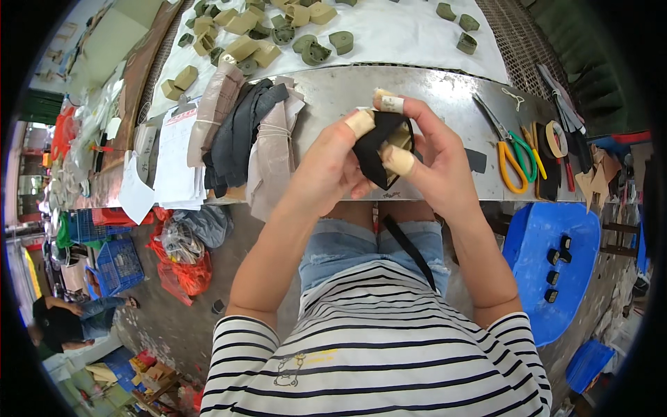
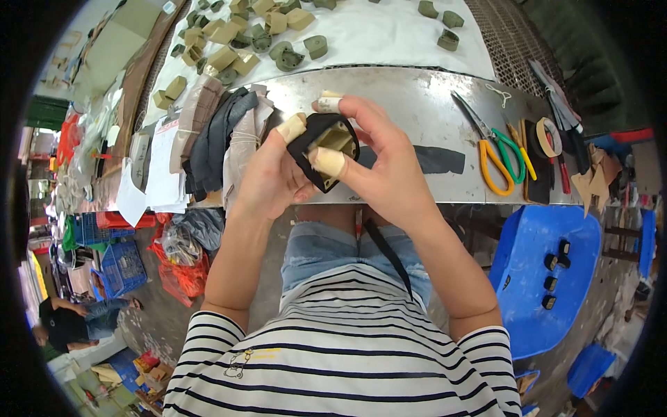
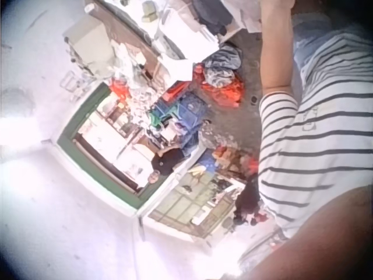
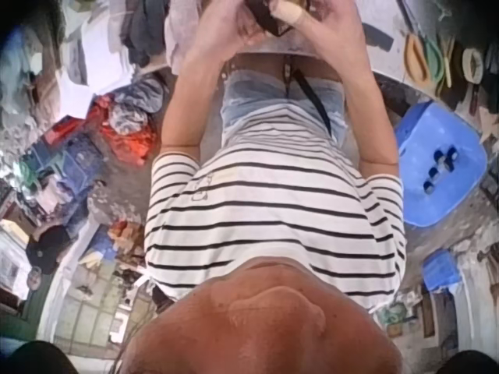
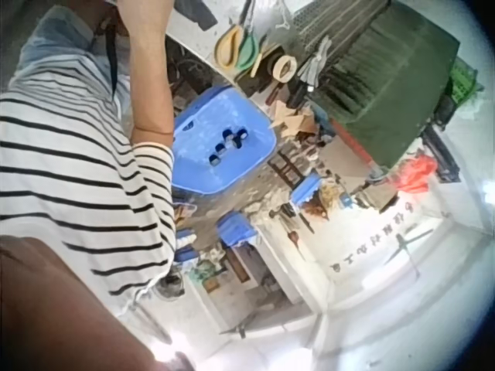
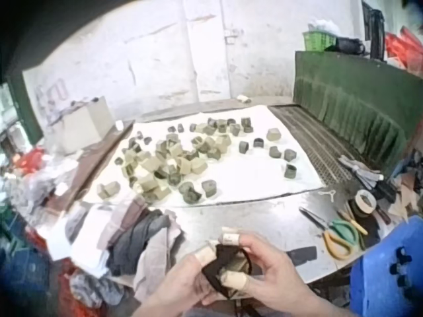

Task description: The person is wrapping black material around beige components and securing them.

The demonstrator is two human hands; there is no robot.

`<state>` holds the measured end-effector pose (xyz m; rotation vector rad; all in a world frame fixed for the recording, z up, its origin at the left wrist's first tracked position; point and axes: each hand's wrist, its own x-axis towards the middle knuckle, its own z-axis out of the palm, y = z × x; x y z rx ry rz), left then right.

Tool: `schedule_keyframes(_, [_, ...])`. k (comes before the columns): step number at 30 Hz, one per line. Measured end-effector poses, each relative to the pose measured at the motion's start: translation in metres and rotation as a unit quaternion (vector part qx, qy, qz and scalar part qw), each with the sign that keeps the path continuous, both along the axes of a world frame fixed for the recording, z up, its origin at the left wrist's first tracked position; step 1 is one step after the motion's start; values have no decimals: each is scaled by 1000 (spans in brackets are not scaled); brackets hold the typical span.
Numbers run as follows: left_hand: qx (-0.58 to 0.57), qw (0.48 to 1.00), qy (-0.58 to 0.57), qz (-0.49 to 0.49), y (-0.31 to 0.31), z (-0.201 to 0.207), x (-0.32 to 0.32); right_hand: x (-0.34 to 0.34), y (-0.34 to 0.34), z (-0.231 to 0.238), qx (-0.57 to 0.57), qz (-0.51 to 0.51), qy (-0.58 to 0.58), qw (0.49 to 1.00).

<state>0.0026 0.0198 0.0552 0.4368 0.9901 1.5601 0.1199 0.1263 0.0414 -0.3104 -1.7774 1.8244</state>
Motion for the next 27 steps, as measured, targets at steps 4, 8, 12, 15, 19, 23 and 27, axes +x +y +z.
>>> schedule_keyframes(4, [-61, 973, 209, 78, 5, -4, -3, 7, -5, 14, 206, -66, -91, 972])
schedule_keyframes(8, [85, 960, 210, 166, 10, -7, 12, 8, -6, 6, -78, -65, 47, 994])
schedule_keyframes(12, [86, 962, 220, 135, 4, -14, 23, 10, -11, -14, -44, -100, 77, 991])
schedule_keyframes(15, [121, 965, 188, 141, 6, -2, 30, 17, -12, -14, -84, -113, -4, 990])
schedule_keyframes(19, [113, 959, 214, 150, 7, -10, 35, 14, -16, -8, 33, -129, -11, 991])
schedule_keyframes(23, [139, 953, 220, 156, 7, -15, 34, 17, -9, -8, -102, -62, 25, 993])
schedule_keyframes(27, [161, 972, 119, 121, 8, -15, 30, 19, -7, -6, -96, -84, 4, 992])
